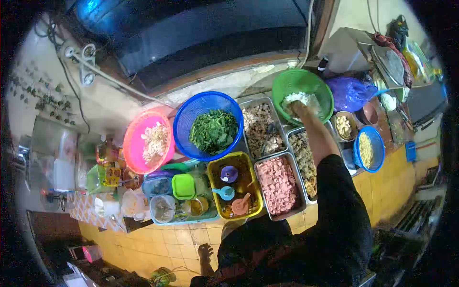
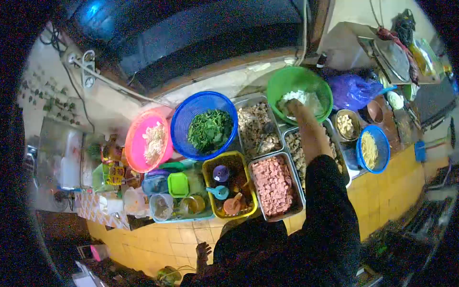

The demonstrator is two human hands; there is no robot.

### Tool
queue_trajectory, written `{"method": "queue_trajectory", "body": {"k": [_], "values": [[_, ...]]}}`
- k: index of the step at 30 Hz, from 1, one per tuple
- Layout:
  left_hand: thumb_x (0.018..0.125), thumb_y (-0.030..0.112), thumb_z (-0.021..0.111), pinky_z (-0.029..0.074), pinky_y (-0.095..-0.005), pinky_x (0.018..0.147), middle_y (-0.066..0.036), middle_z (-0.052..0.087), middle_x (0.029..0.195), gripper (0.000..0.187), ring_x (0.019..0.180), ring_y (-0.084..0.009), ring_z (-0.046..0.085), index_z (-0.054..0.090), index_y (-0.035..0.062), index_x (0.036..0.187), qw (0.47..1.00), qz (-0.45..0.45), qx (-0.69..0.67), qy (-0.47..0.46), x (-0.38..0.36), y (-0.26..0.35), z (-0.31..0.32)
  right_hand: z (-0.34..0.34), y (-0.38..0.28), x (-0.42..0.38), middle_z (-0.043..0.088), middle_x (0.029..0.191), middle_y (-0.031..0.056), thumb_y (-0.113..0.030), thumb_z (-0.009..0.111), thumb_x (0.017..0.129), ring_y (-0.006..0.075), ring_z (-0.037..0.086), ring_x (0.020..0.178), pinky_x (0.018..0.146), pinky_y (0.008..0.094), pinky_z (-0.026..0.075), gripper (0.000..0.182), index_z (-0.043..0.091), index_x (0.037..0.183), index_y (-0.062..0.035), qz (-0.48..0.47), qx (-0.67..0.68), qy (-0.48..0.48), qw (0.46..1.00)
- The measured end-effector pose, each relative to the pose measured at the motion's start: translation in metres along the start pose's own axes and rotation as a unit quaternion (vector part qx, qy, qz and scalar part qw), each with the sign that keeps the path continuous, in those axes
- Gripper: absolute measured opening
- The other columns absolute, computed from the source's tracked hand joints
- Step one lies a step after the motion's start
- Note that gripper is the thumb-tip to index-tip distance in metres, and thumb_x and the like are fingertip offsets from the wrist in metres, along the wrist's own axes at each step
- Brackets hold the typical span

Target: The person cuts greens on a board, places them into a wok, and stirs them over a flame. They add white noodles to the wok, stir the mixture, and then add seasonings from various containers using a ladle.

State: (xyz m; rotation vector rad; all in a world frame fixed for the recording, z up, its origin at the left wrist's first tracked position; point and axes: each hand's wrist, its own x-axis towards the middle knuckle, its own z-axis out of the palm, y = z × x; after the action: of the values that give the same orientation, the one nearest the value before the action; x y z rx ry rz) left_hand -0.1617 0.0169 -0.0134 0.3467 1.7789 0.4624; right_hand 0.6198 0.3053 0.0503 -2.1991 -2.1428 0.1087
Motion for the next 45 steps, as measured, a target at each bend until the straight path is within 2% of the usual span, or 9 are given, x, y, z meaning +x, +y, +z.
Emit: {"method": "queue_trajectory", "body": {"k": [5, 9, 13, 19, 25, 31, 32, 40, 45], "values": [[0.082, 0.027, 0.059, 0.048, -0.0375, 0.058, -0.013, 0.058, 0.093, 0.034, 0.071, -0.0247, 0.058, 0.050, 0.0055, 0.107, 0.991, -0.031, -0.119, -0.043, 0.001, -0.033, 0.007, 0.052, 0.059, 0.005, 0.063, 0.065, 0.0098, -0.014, 0.056, 0.074, 0.0206, 0.062, 0.060, 0.059, 0.0368, 0.049, 0.013, 0.065, 0.071, -0.0051, -0.062, 0.446, 0.036, 0.892], [0.082, 0.027, 0.059, 0.048, -0.0376, 0.058, -0.012, 0.058, 0.094, 0.034, 0.072, -0.0250, 0.058, 0.050, 0.0058, 0.107, 0.993, -0.043, -0.101, -0.048, 0.012, -0.052, 0.001, -0.077, -0.016, -0.014, 0.049, 0.062, 0.0076, -0.032, 0.058, 0.068, 0.0239, 0.047, 0.057, 0.052, 0.0371, 0.036, 0.019, 0.054, 0.061, -0.0145, -0.028, -0.001, -0.076, 0.997], [0.082, 0.028, 0.059, 0.048, -0.0376, 0.058, -0.012, 0.057, 0.095, 0.035, 0.074, -0.0253, 0.057, 0.050, 0.0062, 0.107, 0.994, -0.032, -0.086, -0.062, 0.026, -0.055, -0.010, -0.129, -0.029, -0.037, 0.065, 0.075, 0.0137, -0.016, 0.059, 0.067, 0.0260, 0.063, 0.070, 0.069, 0.0367, 0.050, 0.018, 0.069, 0.080, -0.0098, 0.007, -0.103, 0.191, 0.976], [0.082, 0.028, 0.059, 0.048, -0.0377, 0.059, -0.012, 0.057, 0.096, 0.035, 0.075, -0.0258, 0.057, 0.050, 0.0067, 0.108, 0.983, -0.049, -0.129, -0.120, 0.111, -0.049, -0.042, -0.202, -0.043, -0.067, 0.065, 0.072, 0.0096, -0.007, 0.063, 0.071, 0.0161, 0.061, 0.064, 0.063, 0.0294, 0.049, 0.015, 0.067, 0.083, -0.0004, 0.140, 0.400, 0.201, 0.883], [0.081, 0.030, 0.059, 0.047, -0.0376, 0.063, -0.009, 0.057, 0.093, 0.035, 0.077, -0.0240, 0.056, 0.051, 0.0073, 0.105, 0.960, 0.120, 0.168, -0.187, 0.056, 0.050, -0.015, -0.258, -0.100, -0.169, 0.065, 0.073, 0.0072, -0.008, 0.064, 0.075, 0.0118, 0.059, 0.065, 0.061, 0.0272, 0.048, 0.016, 0.066, 0.088, 0.0014, 0.188, 0.401, 0.286, 0.850], [0.083, 0.024, 0.056, 0.047, -0.0348, 0.064, -0.008, 0.057, 0.084, 0.026, 0.074, -0.0221, 0.056, 0.052, 0.0030, 0.098, 0.826, 0.170, 0.396, -0.363, 0.099, 0.074, 0.027, -0.284, -0.226, -0.348, 0.064, 0.077, 0.0067, -0.021, 0.062, 0.082, 0.0121, 0.059, 0.074, 0.065, 0.0244, 0.047, 0.027, 0.064, 0.094, 0.0036, 0.209, 0.617, 0.349, 0.674], [0.083, 0.022, 0.056, 0.047, -0.0344, 0.064, -0.008, 0.057, 0.083, 0.025, 0.074, -0.0218, 0.056, 0.052, 0.0022, 0.097, 0.798, 0.174, 0.428, -0.387, 0.099, 0.072, 0.035, -0.305, -0.275, -0.381, 0.064, 0.078, 0.0062, -0.016, 0.062, 0.082, 0.0114, 0.059, 0.072, 0.065, 0.0233, 0.048, 0.022, 0.064, 0.093, 0.0032, 0.315, 0.421, 0.290, 0.800], [0.085, 0.020, 0.051, 0.045, -0.0312, 0.060, -0.006, 0.057, 0.078, 0.018, 0.070, -0.0179, 0.056, 0.053, 0.0028, 0.091, 0.512, 0.192, 0.635, -0.545, 0.073, 0.041, 0.108, -0.266, -0.495, -0.644, 0.064, 0.078, 0.0066, -0.014, 0.062, 0.081, 0.0104, 0.058, 0.069, 0.063, 0.0232, 0.048, 0.022, 0.064, 0.095, 0.0032, 0.523, 0.435, 0.339, 0.650], [0.085, 0.027, 0.049, 0.042, -0.0297, 0.053, -0.003, 0.056, 0.077, 0.019, 0.062, -0.0163, 0.053, 0.052, 0.0083, 0.088, 0.461, 0.080, 0.780, -0.415, 0.071, 0.008, 0.131, -0.266, -0.664, -0.798, 0.065, 0.085, 0.0071, -0.020, 0.064, 0.078, 0.0108, 0.059, 0.075, 0.067, 0.0239, 0.048, 0.026, 0.066, 0.093, 0.0007, 0.701, 0.306, 0.340, 0.547]]}}
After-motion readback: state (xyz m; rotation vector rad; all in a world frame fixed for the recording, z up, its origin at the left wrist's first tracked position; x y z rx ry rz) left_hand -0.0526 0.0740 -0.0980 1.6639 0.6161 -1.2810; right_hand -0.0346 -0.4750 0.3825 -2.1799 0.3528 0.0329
